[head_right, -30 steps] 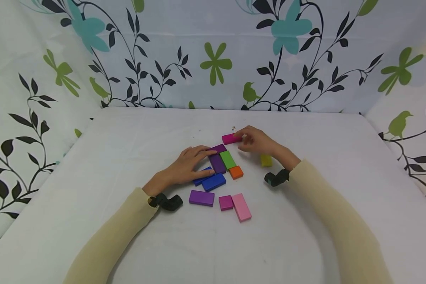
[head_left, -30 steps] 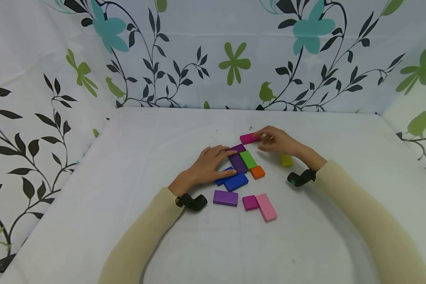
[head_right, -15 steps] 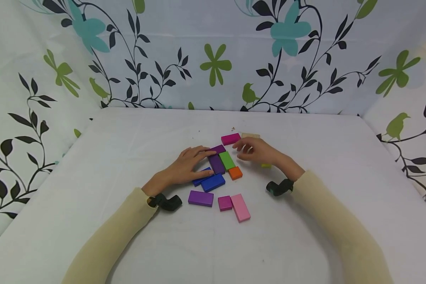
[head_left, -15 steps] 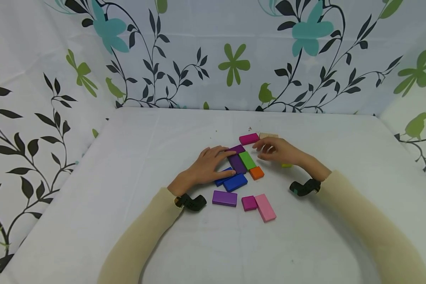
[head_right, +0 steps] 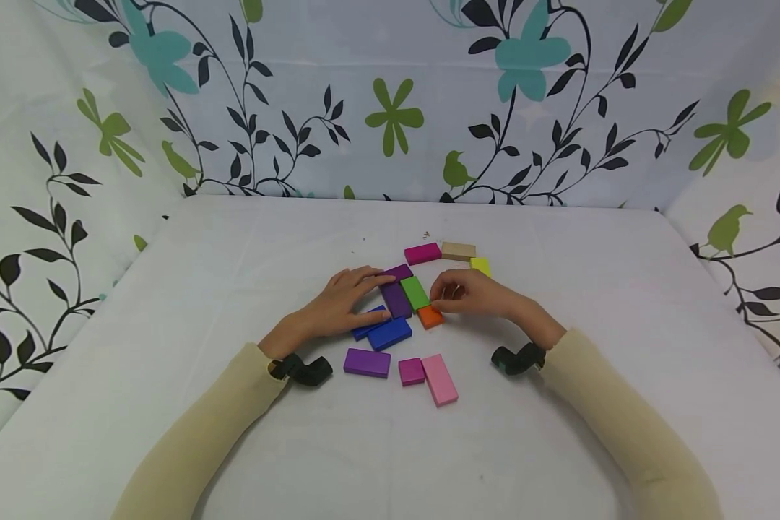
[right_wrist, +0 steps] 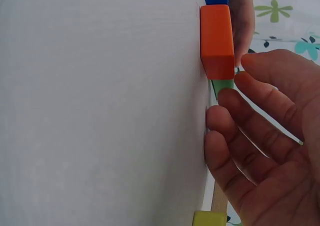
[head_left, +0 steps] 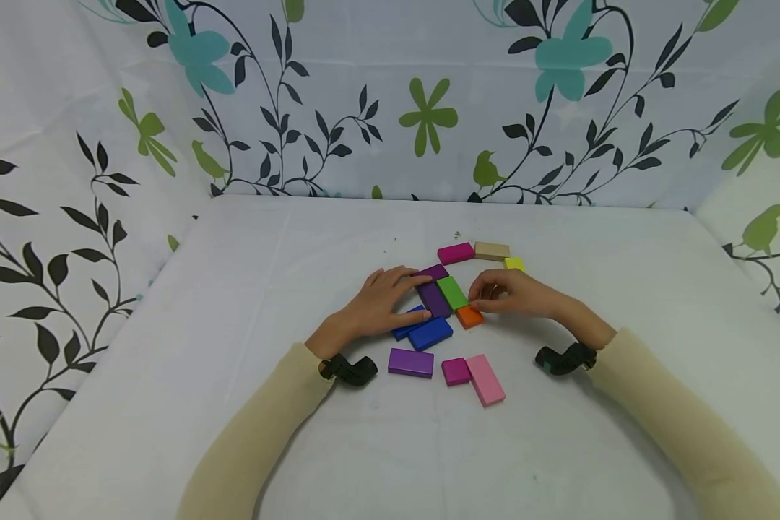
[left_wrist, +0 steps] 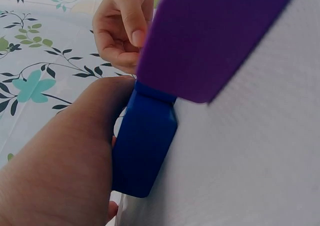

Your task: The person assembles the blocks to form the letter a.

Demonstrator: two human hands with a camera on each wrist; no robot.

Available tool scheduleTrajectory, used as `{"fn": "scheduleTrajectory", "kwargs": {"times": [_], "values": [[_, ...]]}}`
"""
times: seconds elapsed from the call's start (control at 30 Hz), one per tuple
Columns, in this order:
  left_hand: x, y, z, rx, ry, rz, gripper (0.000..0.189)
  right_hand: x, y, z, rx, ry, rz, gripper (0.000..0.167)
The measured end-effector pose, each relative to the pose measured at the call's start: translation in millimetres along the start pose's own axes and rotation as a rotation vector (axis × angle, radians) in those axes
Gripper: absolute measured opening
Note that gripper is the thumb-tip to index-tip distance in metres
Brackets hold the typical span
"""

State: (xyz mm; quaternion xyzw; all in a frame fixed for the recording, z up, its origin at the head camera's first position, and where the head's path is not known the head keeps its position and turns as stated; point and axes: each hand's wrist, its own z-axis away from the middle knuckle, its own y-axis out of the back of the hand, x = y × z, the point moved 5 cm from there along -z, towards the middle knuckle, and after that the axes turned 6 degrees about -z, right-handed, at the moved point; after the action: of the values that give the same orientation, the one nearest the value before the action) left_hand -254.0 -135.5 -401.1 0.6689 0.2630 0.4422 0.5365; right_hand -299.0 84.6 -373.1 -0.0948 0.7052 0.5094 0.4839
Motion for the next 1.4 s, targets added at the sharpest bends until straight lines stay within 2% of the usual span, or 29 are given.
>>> {"fn": "scheduleTrajectory", "kwargs": {"times": [0.27,0.6,1.17,1.4], "values": [[0.4,1.2,1.0,0.006,0.0,-0.007,0.067,-1,-5,5.6,-0.062,0.003,-0.025,0.02],[1.2,0.6,0.5,0.001,-0.003,-0.015,0.067,-5,-13,9.5,-0.145,0.043,0.009,0.035],[1.4,0.5,0.0,0.002,-0.01,-0.002,0.067,-6,-10,18.9,-0.094,0.072,0.03,0.035],[1.0,-0.8,-0.7,0.015,-0.016,-0.002,0.067,-4,-5,27.9,-0.065,0.044,0.033,0.033]]}}
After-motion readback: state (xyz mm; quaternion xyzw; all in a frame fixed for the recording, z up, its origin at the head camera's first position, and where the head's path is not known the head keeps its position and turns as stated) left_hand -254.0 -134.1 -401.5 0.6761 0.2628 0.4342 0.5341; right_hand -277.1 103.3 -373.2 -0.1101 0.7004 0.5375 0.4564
